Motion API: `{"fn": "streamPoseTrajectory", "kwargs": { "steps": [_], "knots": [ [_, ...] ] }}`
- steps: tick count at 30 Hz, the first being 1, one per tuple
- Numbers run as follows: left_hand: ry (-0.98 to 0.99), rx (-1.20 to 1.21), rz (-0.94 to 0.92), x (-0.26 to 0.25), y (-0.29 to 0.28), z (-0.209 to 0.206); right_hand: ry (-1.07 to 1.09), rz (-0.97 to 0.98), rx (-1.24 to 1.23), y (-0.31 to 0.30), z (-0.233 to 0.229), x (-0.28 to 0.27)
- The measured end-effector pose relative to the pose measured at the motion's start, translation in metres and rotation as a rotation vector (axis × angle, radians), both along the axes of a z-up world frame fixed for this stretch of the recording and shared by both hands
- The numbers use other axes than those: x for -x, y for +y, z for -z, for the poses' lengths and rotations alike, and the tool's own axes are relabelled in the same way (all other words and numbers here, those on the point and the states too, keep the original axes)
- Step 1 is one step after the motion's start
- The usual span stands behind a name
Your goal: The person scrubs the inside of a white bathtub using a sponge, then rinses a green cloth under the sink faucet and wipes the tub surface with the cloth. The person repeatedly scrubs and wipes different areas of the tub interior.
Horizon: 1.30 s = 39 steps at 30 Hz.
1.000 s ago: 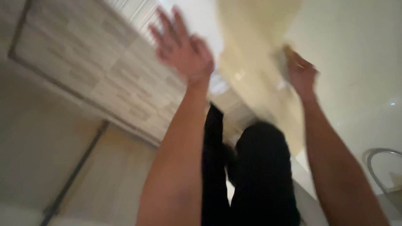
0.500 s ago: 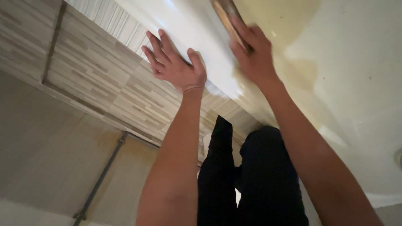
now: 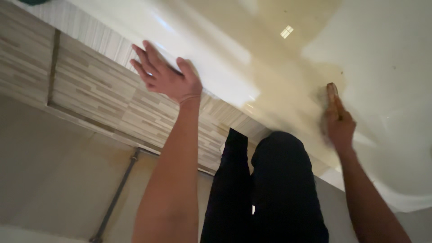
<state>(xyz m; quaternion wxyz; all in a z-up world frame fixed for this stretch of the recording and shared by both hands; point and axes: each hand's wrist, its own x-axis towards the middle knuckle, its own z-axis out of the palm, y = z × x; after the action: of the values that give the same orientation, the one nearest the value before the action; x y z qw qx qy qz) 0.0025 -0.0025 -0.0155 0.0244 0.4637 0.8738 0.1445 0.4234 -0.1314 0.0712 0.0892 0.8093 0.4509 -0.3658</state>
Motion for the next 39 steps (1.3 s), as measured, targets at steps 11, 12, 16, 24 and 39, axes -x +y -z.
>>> {"fn": "streamPoseTrajectory", "kwargs": {
  "steps": [11,12,16,24,39],
  "knots": [
    [-0.063,0.104,-0.063,-0.005,-0.002,-0.006,0.115,-0.337,0.036,0.123,0.133,0.046],
    [-0.069,0.091,-0.059,-0.005,-0.003,-0.006,0.285,-0.333,-0.194,0.134,0.131,0.065],
    [-0.069,0.071,-0.054,-0.005,0.0,-0.004,0.412,0.074,-0.115,0.171,0.124,0.13],
    [-0.08,0.067,-0.057,-0.005,-0.003,-0.003,0.353,-0.185,-0.136,0.141,0.124,0.07],
    [-0.057,0.052,-0.026,-0.005,0.002,-0.006,0.118,0.076,0.101,0.119,0.163,0.043]
  ]
}}
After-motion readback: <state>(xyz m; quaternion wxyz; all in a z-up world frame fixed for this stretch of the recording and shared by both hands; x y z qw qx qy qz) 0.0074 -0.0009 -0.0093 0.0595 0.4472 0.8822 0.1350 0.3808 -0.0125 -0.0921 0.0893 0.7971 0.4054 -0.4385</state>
